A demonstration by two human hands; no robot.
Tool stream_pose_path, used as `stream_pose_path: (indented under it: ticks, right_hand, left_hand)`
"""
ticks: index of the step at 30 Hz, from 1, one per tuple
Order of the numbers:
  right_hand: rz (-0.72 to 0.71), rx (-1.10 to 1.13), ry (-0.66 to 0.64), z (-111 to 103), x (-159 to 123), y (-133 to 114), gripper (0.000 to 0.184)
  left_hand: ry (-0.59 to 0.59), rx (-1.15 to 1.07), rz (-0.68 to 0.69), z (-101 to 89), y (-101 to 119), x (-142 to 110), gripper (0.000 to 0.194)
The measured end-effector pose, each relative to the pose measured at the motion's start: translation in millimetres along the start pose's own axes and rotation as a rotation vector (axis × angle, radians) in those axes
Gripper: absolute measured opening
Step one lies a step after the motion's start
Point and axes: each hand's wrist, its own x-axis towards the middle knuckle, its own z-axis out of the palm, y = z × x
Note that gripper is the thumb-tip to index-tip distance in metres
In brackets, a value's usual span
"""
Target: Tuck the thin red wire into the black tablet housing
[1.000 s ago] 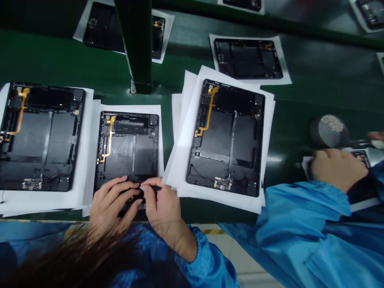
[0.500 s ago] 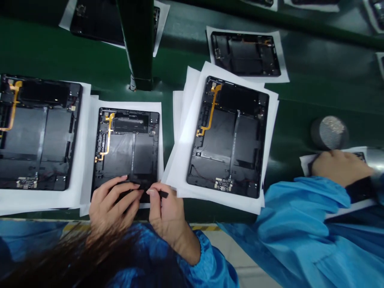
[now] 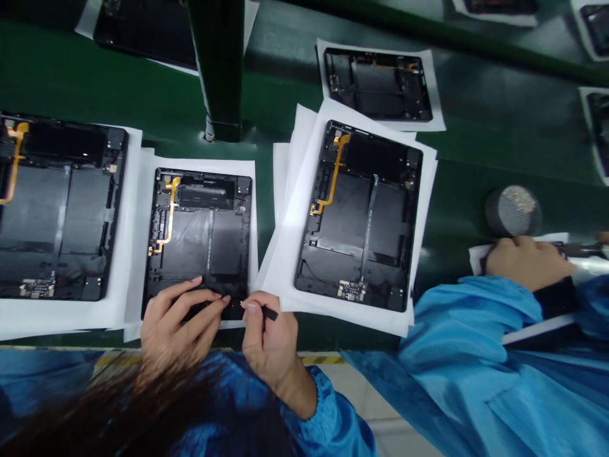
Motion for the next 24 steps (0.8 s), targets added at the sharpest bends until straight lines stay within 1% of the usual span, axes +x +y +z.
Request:
stream_pose_path:
  ticks: [4, 8, 13, 15, 17, 19, 22, 24]
  right_hand:
    - [-0.035, 0.003, -0.029, -1, 0, 1, 0.017]
    - [-0.059, -0.06, 0.018, 0, -1, 0, 0.014]
    - [-0.108, -0.103, 0.064, 3, -5, 2, 0.015]
    - [-0.112, -0.111, 0.066, 4, -6, 3, 0.015]
    - [-0.103, -0.116, 0.066, 4, -5, 4, 0.015]
    - [-0.09, -0.117, 0.064, 3, -4, 4, 0.015]
    - [-0.067, -0.116, 0.057, 2, -3, 2, 0.016]
    - [-0.043, -0.112, 0.042, 2, -3, 1, 0.017]
  left_hand:
    - [-0.018, 0.072, 0.024, -0.5, 1, 0, 0.032]
    - [-0.048, 0.161, 0.057, -1.6, 1, 1, 0.026]
    - [-0.072, 0.121, 0.042, -4.4, -3, 0, 0.037]
    - [-0.097, 0.104, 0.056, -7.6, -6, 0, 0.038]
    - [-0.104, 0.034, 0.082, -12.3, -12, 0, 0.038]
    - [-0.086, -0.075, 0.117, -17.5, -18, -1, 0.031]
    - [-0.072, -0.167, 0.201, -23.9, -29, -3, 0.012]
    - [-0.074, -0.161, 0.26, -25.9, -34, -5, 0.012]
